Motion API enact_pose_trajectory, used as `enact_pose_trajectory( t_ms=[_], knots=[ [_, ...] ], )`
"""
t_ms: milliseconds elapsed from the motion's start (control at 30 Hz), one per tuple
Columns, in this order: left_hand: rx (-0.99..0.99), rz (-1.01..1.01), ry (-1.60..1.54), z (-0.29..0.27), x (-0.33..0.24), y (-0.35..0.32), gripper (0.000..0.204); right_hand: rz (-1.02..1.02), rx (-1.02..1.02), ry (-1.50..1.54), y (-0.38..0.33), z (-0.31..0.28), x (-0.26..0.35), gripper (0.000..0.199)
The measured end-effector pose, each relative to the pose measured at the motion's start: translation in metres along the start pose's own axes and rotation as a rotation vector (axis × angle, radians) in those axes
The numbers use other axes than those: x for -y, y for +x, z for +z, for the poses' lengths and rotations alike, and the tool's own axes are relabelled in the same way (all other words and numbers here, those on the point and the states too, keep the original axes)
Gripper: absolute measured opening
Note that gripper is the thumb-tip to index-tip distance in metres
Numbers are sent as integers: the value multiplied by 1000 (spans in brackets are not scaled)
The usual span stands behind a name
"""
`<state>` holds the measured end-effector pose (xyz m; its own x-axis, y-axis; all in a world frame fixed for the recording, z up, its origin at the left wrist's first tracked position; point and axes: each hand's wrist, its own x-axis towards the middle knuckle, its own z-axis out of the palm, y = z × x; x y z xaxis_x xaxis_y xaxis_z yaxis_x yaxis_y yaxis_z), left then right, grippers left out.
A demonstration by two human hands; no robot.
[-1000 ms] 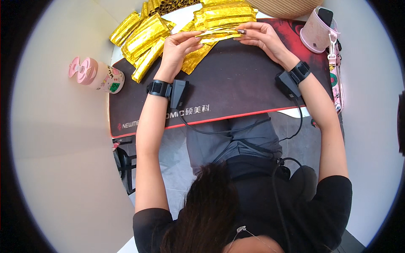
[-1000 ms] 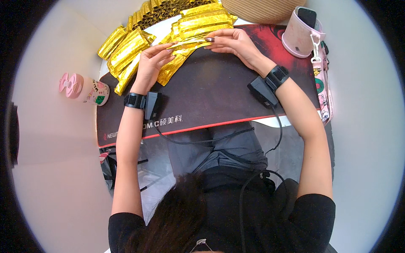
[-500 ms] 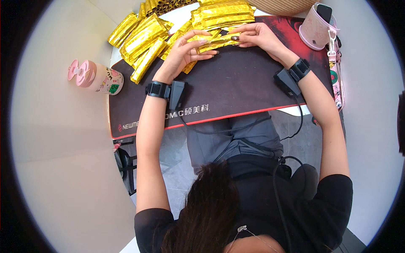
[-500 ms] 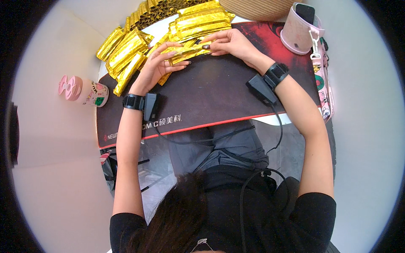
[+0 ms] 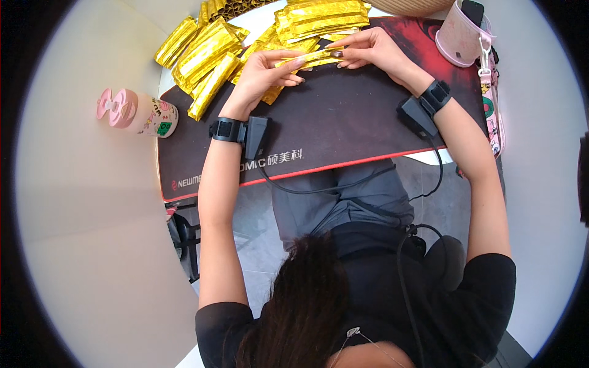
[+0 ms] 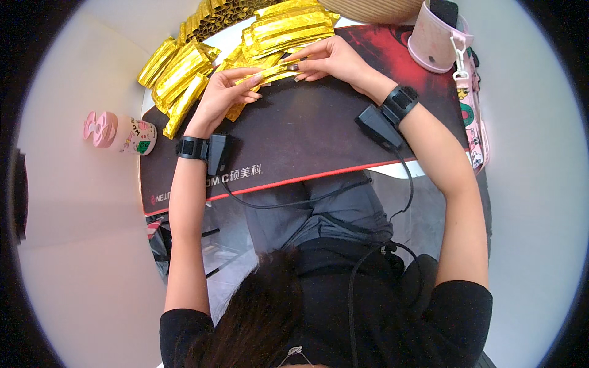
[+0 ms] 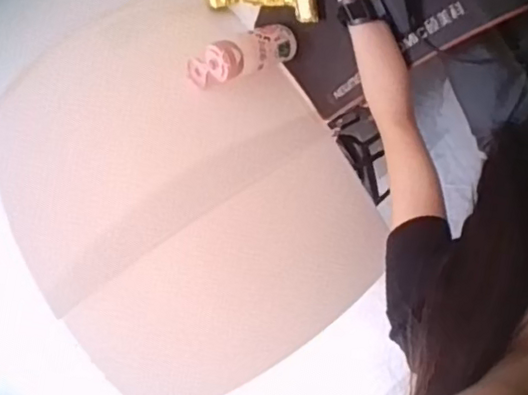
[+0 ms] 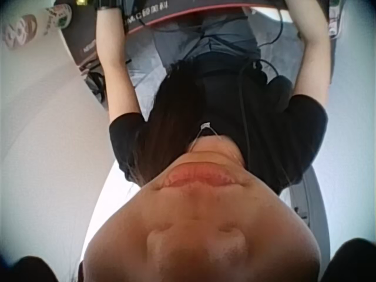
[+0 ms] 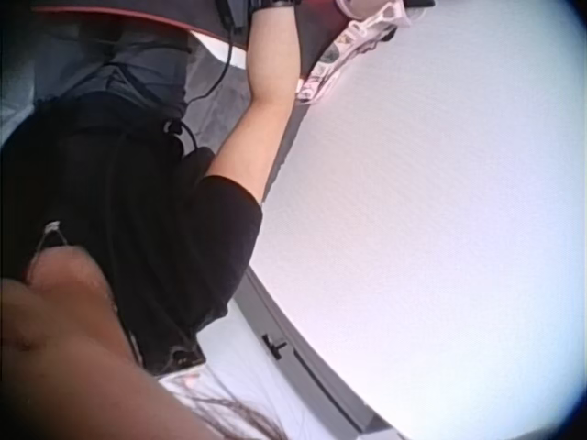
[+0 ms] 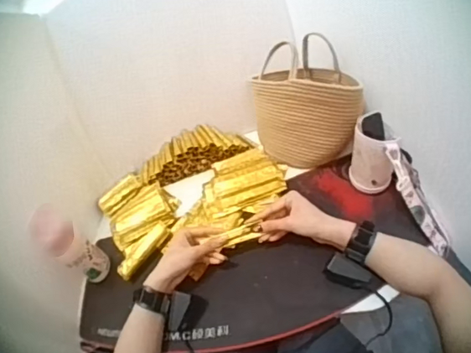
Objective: Manually wrap small items in gold metallic foil packets.
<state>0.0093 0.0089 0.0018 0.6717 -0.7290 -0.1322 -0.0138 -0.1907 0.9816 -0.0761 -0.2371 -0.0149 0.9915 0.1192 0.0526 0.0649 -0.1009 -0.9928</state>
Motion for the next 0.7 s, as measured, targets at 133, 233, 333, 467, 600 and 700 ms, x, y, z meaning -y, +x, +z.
enact_pose_trajectory(
  t_ms=[133, 233, 333, 467, 600, 700],
  knots=[
    [4, 13, 20, 0, -1, 0, 33, -7, 3, 19, 0, -1, -2, 26],
    [13, 37, 17, 0, 0, -1, 31, -33, 24, 39, 1, -3, -5, 25],
    [20, 41, -16, -3, 3, 0, 29, -35, 30, 31, 0, -3, -4, 24],
    [53, 50, -20, -6, 1, 0, 28, -22, 22, 52, -2, -3, -1, 25],
    [54, 245, 59, 1, -2, 3, 27, 0, 13, 127, -3, -1, 4, 24],
    [49, 349, 193, 9, -7, -1, 27, 27, 43, 123, -4, 7, 5, 24]
  ],
)
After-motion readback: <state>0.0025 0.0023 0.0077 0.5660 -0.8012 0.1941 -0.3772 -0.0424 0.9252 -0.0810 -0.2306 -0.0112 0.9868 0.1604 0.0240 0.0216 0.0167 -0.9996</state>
